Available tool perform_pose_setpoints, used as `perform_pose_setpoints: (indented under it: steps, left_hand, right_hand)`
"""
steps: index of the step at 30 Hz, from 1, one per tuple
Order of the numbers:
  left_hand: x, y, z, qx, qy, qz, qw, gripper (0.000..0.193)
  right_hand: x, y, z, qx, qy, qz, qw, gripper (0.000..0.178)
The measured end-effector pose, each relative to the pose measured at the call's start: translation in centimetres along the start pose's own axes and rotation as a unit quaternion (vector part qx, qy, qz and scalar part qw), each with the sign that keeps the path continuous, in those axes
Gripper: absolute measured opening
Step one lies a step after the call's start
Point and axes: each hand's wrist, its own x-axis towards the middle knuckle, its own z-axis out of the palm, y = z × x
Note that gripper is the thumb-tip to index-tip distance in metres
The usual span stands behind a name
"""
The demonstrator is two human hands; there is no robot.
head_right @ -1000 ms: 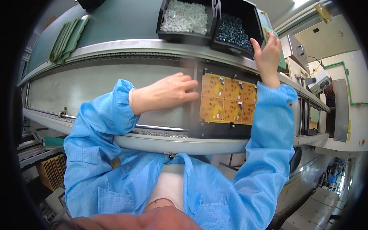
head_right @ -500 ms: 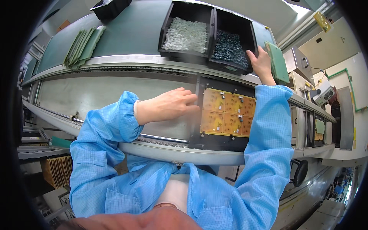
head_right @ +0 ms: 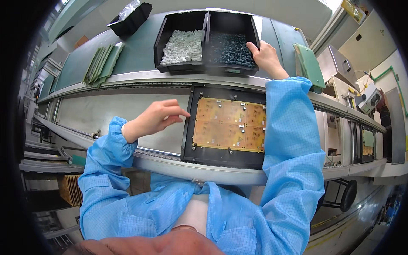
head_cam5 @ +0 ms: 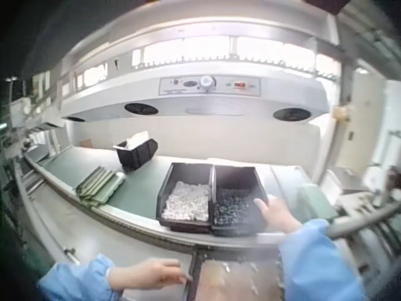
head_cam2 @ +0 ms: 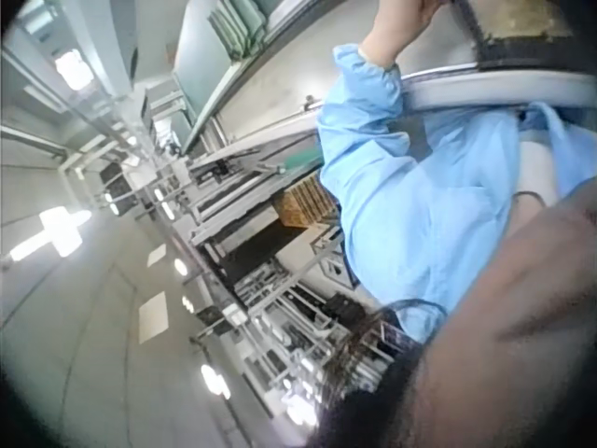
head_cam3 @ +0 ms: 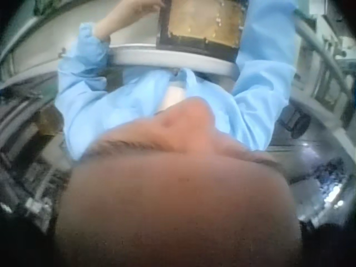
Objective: Assembling components onto printed circuit boards (PCBs) and placing them into a tray at an electronics factory workstation.
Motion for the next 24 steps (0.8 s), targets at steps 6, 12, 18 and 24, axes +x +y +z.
perform_pose_setpoints:
  steps: [6,12,18,24]
  left_hand:
    - [1.3,-0.9,1.7,-0.168,0.122,-0.150,0.967,0.007]
    - [-0.7,-4.0,2.1,-0.201,0.157,-0.187,0.949,0.008]
    - [-0.5,-4.7,0.6,-0.231,0.152,-0.192,0.942,0.011]
    - [-2.3,-4.9,1.9,-0.243,0.219,-0.218,0.919,0.012]
  right_hand:
    - [-8.1,1.5,-5.9,0.144,0.063,-0.045,0.987,0.054]
    - [-33.2,1.9,-10.3,0.079,0.430,-0.078,0.896,0.034]
    - [-60.5,9.0,12.2,0.101,-0.105,0.509,0.848,0.041]
    - [-65.5,12.5,17.9,0.128,-0.309,0.517,0.788,0.040]
